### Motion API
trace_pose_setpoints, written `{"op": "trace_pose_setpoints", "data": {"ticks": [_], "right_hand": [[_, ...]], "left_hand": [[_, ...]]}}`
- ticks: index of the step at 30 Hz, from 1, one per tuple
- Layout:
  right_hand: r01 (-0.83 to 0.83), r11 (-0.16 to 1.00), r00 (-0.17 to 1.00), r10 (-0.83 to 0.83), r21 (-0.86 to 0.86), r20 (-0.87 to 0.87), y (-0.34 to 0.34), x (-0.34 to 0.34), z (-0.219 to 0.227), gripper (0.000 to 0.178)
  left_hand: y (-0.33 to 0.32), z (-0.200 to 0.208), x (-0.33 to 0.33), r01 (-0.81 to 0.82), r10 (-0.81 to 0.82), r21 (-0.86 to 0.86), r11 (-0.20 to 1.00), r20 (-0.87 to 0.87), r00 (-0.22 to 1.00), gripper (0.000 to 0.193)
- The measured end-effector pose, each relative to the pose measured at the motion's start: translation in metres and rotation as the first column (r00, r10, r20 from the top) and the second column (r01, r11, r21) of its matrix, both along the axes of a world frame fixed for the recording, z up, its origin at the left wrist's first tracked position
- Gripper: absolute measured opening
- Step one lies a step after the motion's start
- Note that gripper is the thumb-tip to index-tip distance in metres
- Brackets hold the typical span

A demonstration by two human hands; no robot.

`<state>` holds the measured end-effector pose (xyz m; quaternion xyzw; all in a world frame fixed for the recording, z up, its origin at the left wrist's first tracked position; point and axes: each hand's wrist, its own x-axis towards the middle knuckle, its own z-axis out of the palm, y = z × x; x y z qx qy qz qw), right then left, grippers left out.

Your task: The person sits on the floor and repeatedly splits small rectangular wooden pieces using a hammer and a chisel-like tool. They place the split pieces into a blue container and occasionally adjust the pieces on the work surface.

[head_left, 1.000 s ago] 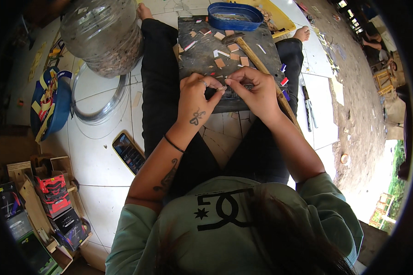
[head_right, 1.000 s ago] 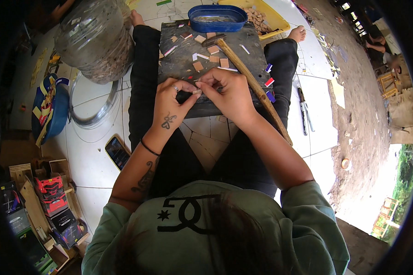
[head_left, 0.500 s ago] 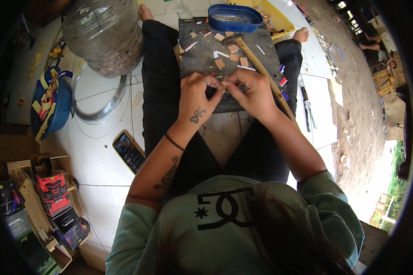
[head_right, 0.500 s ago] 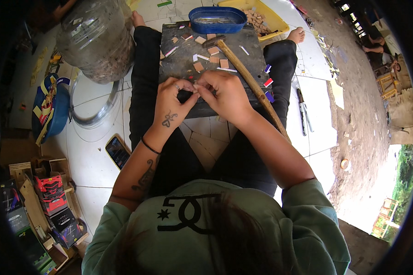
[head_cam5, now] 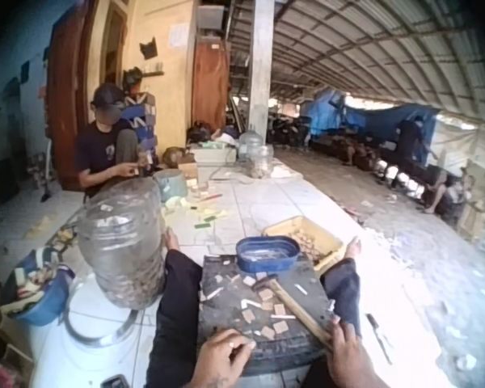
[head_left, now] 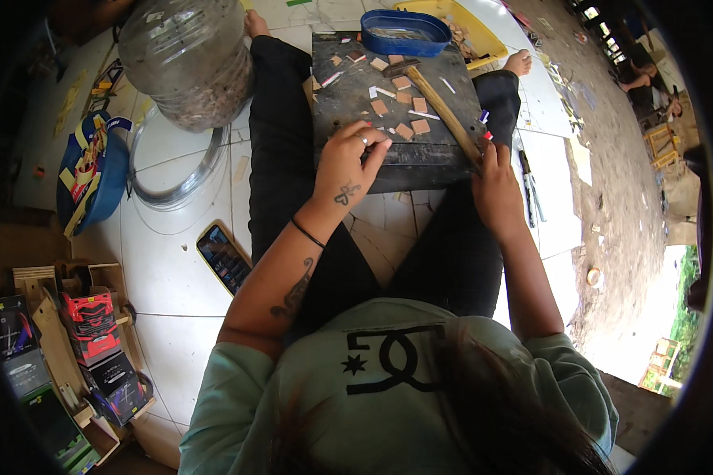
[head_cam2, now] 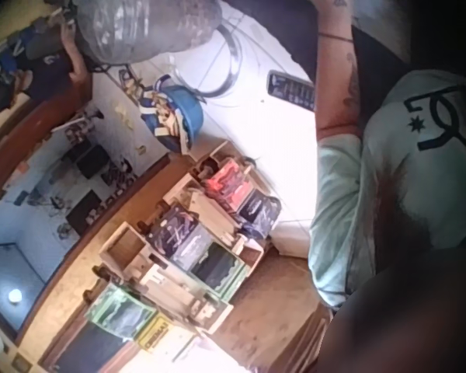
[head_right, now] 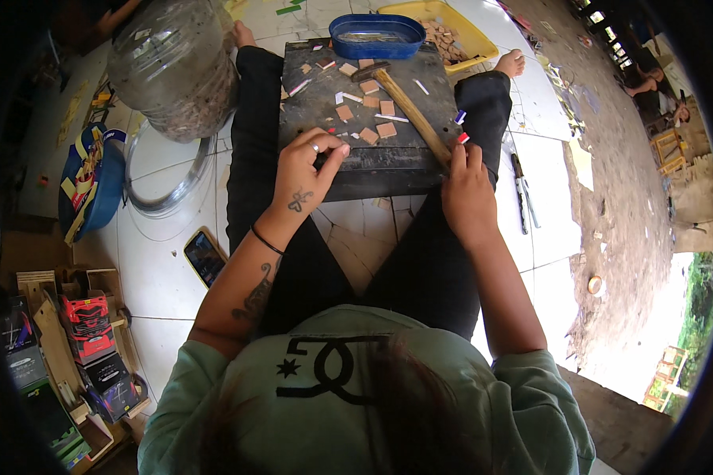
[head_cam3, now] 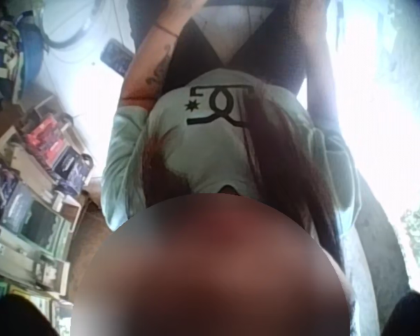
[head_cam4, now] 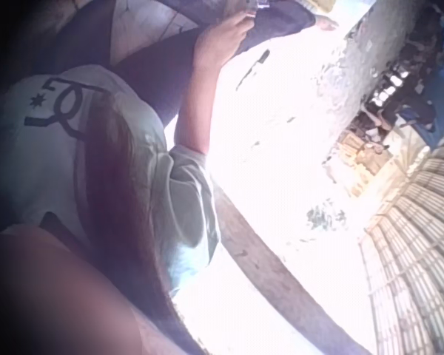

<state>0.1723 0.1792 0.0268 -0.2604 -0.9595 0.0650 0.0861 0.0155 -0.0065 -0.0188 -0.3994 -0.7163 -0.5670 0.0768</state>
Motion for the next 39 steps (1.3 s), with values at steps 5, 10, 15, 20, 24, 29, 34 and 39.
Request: {"op": "trace_pose_setpoints", "data": {"ticks": [5, 10, 15, 20, 24, 29, 34, 39], "right_hand": [[-0.255, 0.953, 0.935, 0.2, -0.164, -0.292, -0.001, 0.03, 0.009, 0.042], [-0.053, 0.798, 0.999, 0.047, -0.6, -0.025, -0.032, 0.091, 0.061, 0.039], [-0.189, 0.9, 0.982, 0.162, -0.394, -0.099, -0.051, 0.111, 0.08, 0.041], [-0.218, 0.929, 0.976, 0.21, -0.299, -0.06, -0.054, 0.113, 0.08, 0.045], [-0.261, 0.924, 0.963, 0.23, -0.278, -0.14, -0.052, 0.115, 0.081, 0.046], [-0.222, 0.922, 0.975, 0.206, -0.318, -0.085, -0.049, 0.114, 0.078, 0.045], [-0.244, 0.916, 0.97, 0.225, -0.318, -0.093, -0.049, 0.113, 0.071, 0.044], [-0.243, 0.913, 0.969, 0.216, -0.328, -0.117, -0.049, 0.113, 0.068, 0.043]], "left_hand": [[0.001, 0.0, 0.0, 0.013, -0.013, 0.008, 1.0, -0.024, 1.0, 0.007], [0.001, 0.001, 0.003, 0.025, -0.024, 0.013, 1.0, -0.009, 1.0, 0.006], [0.0, 0.001, 0.004, 0.018, -0.018, 0.011, 1.0, -0.047, 0.999, 0.007], [0.001, 0.0, 0.004, 0.02, -0.02, 0.0, 1.0, -0.053, 0.998, 0.005], [0.001, -0.001, 0.002, 0.026, -0.026, 0.005, 1.0, -0.06, 0.998, 0.005], [0.002, -0.003, 0.001, 0.02, -0.019, 0.016, 1.0, -0.066, 0.998, 0.006], [0.002, -0.004, 0.003, 0.028, -0.027, 0.022, 0.999, -0.025, 0.999, 0.007], [0.0, -0.004, 0.003, 0.023, -0.023, 0.022, 0.999, -0.028, 0.999, 0.006]]}}
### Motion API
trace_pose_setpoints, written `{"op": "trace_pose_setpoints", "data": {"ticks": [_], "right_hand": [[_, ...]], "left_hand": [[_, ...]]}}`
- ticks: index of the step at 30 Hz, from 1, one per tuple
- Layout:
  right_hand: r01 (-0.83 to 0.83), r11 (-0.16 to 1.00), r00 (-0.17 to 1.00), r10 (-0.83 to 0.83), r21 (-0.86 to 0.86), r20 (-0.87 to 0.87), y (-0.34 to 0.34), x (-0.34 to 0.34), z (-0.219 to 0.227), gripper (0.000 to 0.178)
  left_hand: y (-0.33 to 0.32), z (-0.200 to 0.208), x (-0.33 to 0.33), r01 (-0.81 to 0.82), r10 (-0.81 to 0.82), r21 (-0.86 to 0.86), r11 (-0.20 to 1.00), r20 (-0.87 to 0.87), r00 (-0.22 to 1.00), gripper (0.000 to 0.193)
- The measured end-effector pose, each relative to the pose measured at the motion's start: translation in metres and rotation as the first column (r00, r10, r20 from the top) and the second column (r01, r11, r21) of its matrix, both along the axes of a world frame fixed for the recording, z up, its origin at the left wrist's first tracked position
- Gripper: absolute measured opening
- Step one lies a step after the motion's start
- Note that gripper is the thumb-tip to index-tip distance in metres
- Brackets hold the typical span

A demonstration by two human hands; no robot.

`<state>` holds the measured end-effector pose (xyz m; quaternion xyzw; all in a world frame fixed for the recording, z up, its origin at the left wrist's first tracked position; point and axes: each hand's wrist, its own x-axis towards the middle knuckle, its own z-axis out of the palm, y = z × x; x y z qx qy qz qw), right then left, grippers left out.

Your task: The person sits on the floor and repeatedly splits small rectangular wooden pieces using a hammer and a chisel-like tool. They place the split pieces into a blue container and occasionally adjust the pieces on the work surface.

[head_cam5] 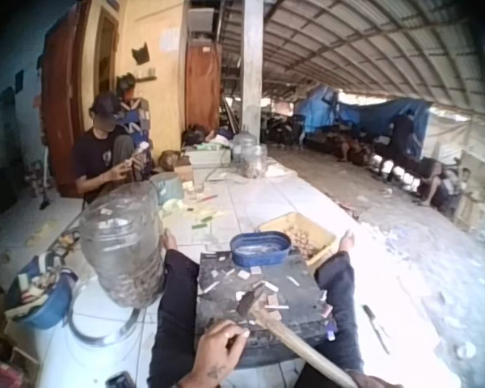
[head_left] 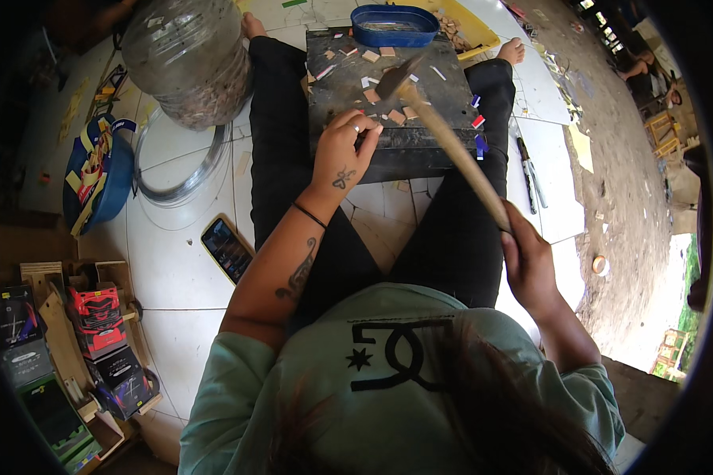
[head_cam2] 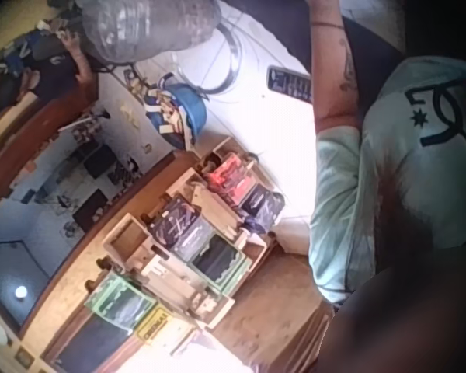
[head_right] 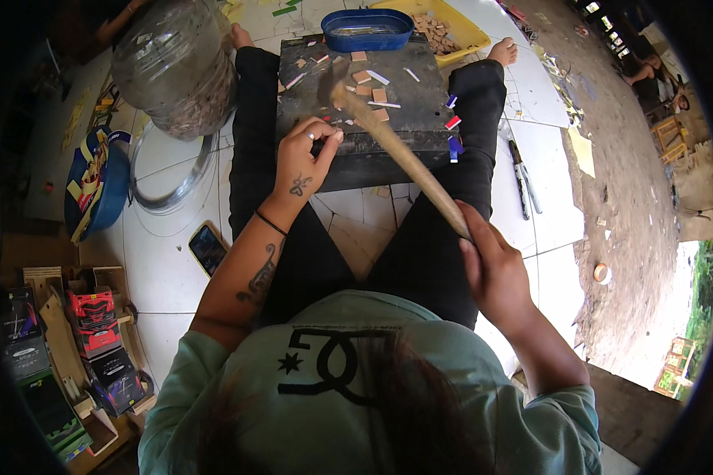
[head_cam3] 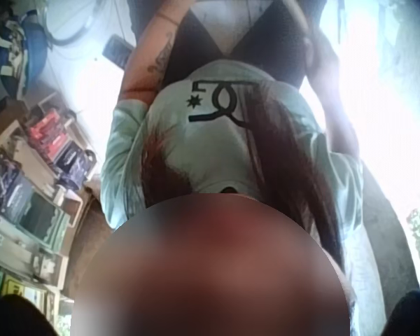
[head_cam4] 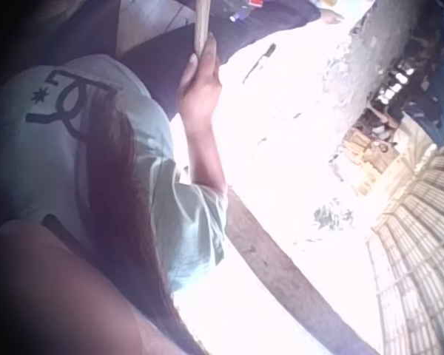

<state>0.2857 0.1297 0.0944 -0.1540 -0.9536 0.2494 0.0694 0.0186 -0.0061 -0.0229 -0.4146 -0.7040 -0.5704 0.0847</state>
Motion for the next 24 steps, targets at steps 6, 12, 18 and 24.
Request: {"op": "trace_pose_setpoints", "data": {"ticks": [6, 12, 18, 24], "right_hand": [[0.013, 0.999, 1.0, -0.014, -0.05, -0.023, 0.0028, 0.0003, -0.0022, 0.043], [0.064, 0.995, 0.997, -0.066, -0.08, -0.026, 0.0053, 0.0022, -0.0025, 0.042], [0.048, 0.996, 0.995, -0.055, -0.072, -0.087, 0.0077, -0.0031, 0.0025, 0.041], [-0.01, 1.0, 1.0, 0.01, -0.016, -0.013, 0.006, -0.0065, 0.0038, 0.043]], "left_hand": [[0.0012, -0.0013, -0.0005, 0.006, -0.006, 0.019, 1.0, -0.002, 1.0, 0.006], [0.0025, -0.0039, -0.003, -0.008, 0.009, 0.025, 1.0, -0.006, 1.0, 0.006], [0.0023, -0.005, -0.0028, -0.02, 0.023, 0.03, 0.999, -0.095, 0.995, 0.006], [0.0024, -0.0066, -0.0042, -0.008, 0.013, 0.044, 0.999, -0.113, 0.993, 0.006]]}}
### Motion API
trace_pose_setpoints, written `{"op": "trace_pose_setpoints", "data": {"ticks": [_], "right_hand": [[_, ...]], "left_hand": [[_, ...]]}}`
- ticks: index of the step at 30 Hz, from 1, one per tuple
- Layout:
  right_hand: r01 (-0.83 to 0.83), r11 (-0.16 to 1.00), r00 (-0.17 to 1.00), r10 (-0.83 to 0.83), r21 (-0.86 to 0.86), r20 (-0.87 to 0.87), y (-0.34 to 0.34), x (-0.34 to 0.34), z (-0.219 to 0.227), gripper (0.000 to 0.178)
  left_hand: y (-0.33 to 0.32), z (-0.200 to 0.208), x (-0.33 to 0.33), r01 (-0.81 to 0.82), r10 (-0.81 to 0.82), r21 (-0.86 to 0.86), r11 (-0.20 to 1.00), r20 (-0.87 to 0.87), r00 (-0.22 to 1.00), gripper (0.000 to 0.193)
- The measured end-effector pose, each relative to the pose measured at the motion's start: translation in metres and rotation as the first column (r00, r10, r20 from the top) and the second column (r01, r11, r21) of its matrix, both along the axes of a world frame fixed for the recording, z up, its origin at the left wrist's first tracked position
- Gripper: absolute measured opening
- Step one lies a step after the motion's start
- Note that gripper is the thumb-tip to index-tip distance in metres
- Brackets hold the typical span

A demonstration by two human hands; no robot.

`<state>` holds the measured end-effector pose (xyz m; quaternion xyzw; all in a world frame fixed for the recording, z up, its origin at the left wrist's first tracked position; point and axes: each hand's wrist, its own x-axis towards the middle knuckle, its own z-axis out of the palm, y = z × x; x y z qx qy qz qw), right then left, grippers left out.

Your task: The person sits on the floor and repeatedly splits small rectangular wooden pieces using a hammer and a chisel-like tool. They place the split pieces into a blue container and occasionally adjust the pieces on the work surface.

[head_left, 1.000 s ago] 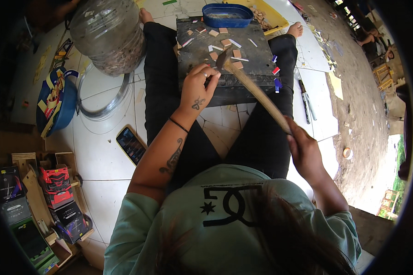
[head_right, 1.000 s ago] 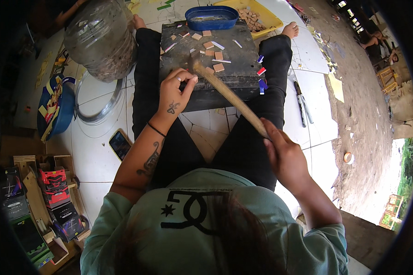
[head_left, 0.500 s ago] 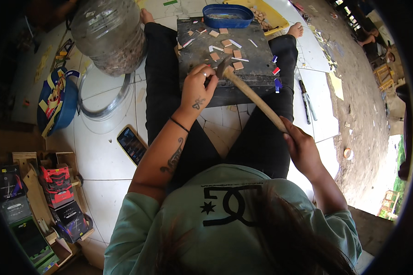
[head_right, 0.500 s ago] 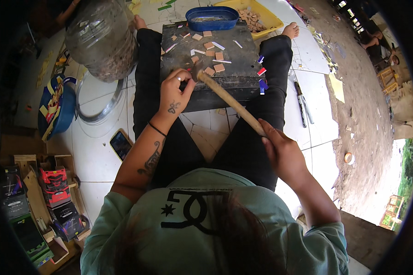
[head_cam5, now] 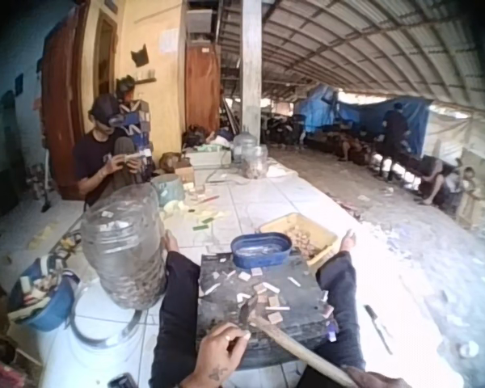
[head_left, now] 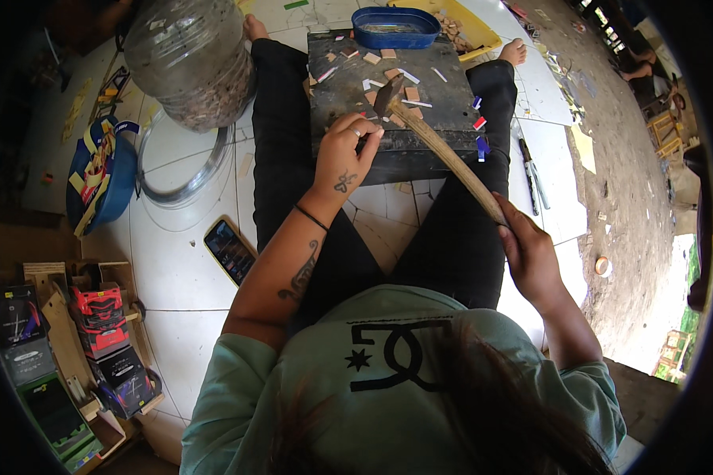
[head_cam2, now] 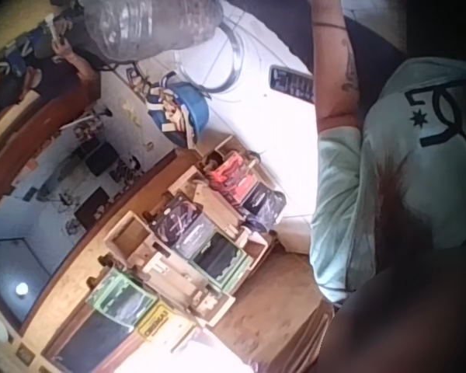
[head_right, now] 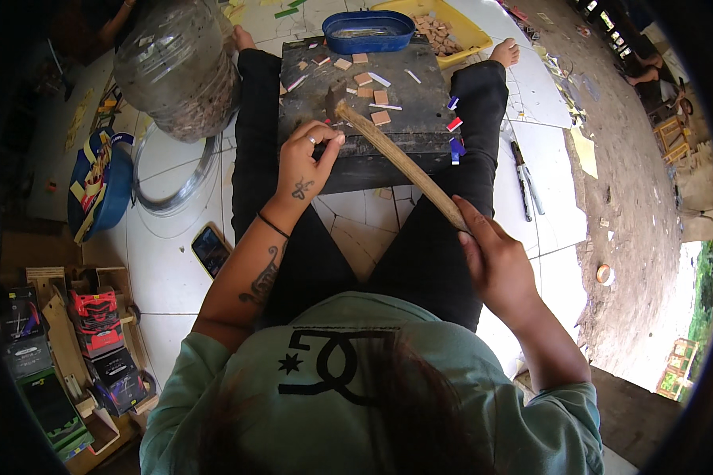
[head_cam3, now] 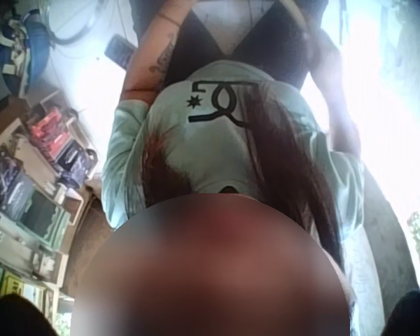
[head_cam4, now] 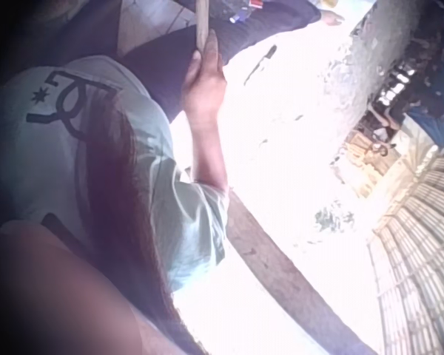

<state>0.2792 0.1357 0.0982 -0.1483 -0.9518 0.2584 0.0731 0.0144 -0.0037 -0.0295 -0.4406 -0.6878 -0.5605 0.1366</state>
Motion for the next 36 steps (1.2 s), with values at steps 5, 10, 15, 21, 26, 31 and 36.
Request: {"op": "trace_pose_setpoints", "data": {"ticks": [5, 10, 15, 21, 26, 31, 36], "right_hand": [[-0.027, 0.999, 0.994, 0.03, 0.036, -0.104, 0.002, -0.001, 0.002, 0.043], [0.04, 0.997, 0.999, -0.042, -0.062, -0.02, 0.001, -0.003, 0.005, 0.042], [-0.007, 0.999, 0.999, 0.009, -0.044, 0.041, 0.008, -0.005, -0.005, 0.041], [0.079, 0.997, 0.971, -0.077, -0.001, -0.226, 0.052, -0.026, -0.039, 0.04], [0.216, 0.926, 0.972, -0.175, 0.31, -0.155, 0.09, -0.071, -0.085, 0.045], [0.207, 0.902, 0.976, -0.165, 0.377, -0.143, 0.09, -0.092, -0.095, 0.037], [0.009, 0.994, 0.952, 0.025, 0.109, -0.305, 0.061, -0.096, -0.064, 0.03]], "left_hand": [[0.0, -0.002, 0.001, -0.024, 0.024, -0.009, 1.0, 0.005, 1.0, 0.007], [0.0, -0.002, 0.001, -0.018, 0.018, -0.015, 1.0, 0.016, 1.0, 0.007], [0.0, -0.001, 0.001, -0.026, 0.026, -0.028, 0.999, 0.001, 1.0, 0.007], [-0.002, -0.001, 0.003, -0.015, 0.015, -0.06, 0.998, -0.004, 1.0, 0.006], [-0.003, 0.006, 0.01, -0.044, 0.039, 0.037, 0.998, 0.133, 0.99, 0.01], [0.004, 0.017, 0.038, 0.093, -0.171, 0.216, 0.972, 0.377, 0.91, 0.009], [0.019, 0.025, 0.059, 0.206, -0.344, 0.305, 0.93, 0.524, 0.779, 0.012]]}}
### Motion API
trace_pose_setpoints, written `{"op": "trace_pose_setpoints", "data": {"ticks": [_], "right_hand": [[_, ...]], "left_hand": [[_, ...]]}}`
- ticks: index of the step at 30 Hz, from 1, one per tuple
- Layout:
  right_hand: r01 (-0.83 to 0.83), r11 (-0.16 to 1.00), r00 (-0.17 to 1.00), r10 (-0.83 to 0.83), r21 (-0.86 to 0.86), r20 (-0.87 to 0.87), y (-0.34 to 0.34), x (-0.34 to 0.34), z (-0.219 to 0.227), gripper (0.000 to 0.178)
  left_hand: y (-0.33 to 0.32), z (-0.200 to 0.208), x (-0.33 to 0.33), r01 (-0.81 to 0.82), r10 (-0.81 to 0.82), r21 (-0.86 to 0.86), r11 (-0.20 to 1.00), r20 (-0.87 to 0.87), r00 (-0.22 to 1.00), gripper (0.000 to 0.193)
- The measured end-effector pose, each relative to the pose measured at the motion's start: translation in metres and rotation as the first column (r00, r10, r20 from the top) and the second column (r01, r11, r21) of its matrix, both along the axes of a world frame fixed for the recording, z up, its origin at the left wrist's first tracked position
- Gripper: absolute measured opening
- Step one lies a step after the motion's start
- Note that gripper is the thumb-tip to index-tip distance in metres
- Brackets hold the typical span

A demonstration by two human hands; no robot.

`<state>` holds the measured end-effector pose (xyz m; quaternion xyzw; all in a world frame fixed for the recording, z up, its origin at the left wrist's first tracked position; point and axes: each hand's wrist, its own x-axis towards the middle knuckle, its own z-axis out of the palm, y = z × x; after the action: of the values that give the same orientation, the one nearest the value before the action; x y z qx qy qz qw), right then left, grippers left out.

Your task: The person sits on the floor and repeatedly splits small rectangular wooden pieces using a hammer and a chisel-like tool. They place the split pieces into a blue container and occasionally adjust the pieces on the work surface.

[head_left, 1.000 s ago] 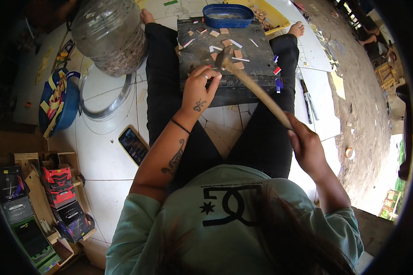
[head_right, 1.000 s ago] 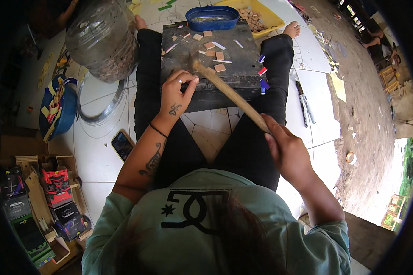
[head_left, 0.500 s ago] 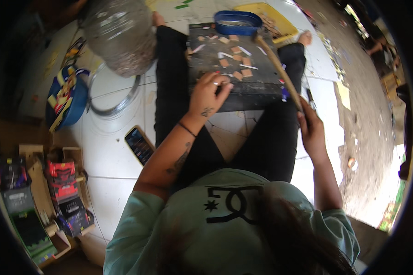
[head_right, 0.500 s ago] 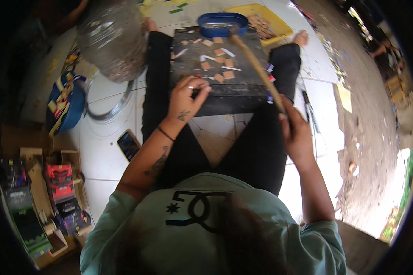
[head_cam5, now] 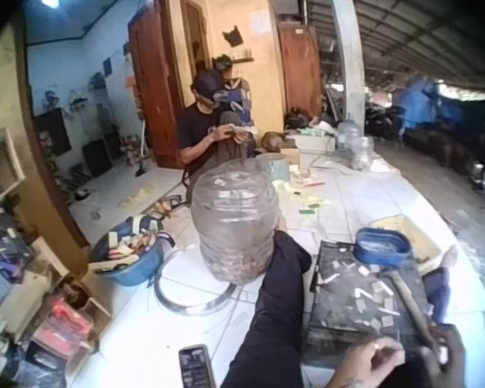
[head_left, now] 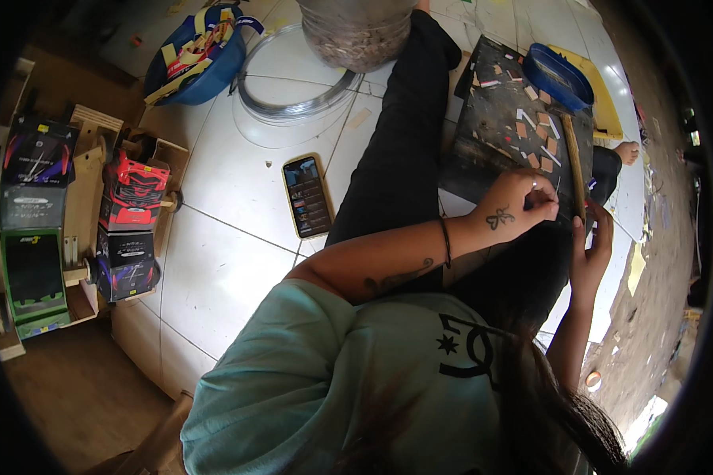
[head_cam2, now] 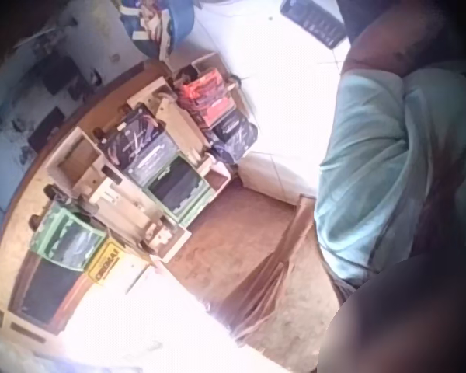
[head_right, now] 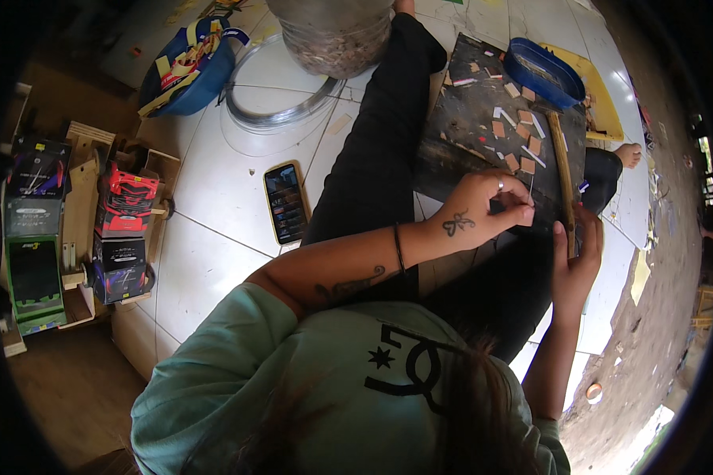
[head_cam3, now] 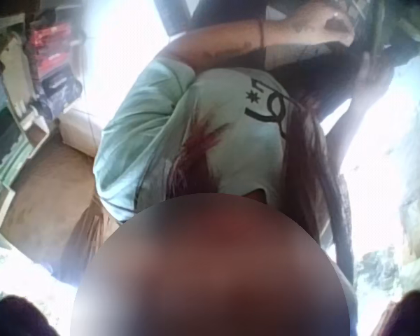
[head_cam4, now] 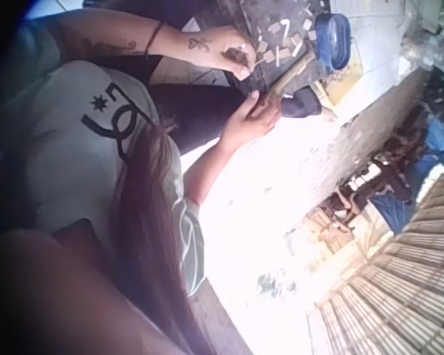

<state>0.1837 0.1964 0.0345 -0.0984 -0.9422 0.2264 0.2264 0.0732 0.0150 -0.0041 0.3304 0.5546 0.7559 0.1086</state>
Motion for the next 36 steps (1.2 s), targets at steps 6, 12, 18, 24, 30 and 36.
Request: {"op": "trace_pose_setpoints", "data": {"ticks": [6, 12, 18, 24, 30, 36], "right_hand": [[-0.136, 0.732, 0.959, 0.267, -0.668, 0.097, -0.022, -0.007, 0.015, 0.016], [-0.063, 0.632, 0.951, 0.274, -0.772, 0.146, -0.02, -0.015, 0.014, 0.012], [-0.036, 0.547, 0.958, 0.256, -0.837, 0.126, -0.019, -0.014, 0.013, 0.015], [-0.035, 0.542, 0.957, 0.259, -0.84, 0.128, -0.023, -0.012, 0.013, 0.017], [-0.054, 0.482, 0.963, 0.255, -0.874, 0.082, -0.026, -0.012, 0.012, 0.017], [-0.017, 0.476, 0.966, 0.235, -0.88, 0.109, -0.018, -0.012, 0.017, 0.019]], "left_hand": [[0.003, 0.002, 0.012, 0.076, -0.088, 0.086, 0.993, 0.14, 0.986, 0.013], [-0.004, 0.002, 0.01, 0.113, -0.135, 0.116, 0.987, 0.194, 0.972, 0.012], [-0.003, 0.003, 0.008, 0.137, -0.165, 0.143, 0.98, 0.199, 0.966, 0.014], [-0.004, 0.002, 0.011, 0.15, -0.199, 0.193, 0.97, 0.271, 0.942, 0.016], [-0.007, 0.003, 0.011, 0.113, -0.153, 0.173, 0.979, 0.241, 0.958, 0.016], [-0.014, 0.006, 0.007, 0.053, -0.062, 0.06, 0.997, 0.163, 0.985, 0.014]]}}
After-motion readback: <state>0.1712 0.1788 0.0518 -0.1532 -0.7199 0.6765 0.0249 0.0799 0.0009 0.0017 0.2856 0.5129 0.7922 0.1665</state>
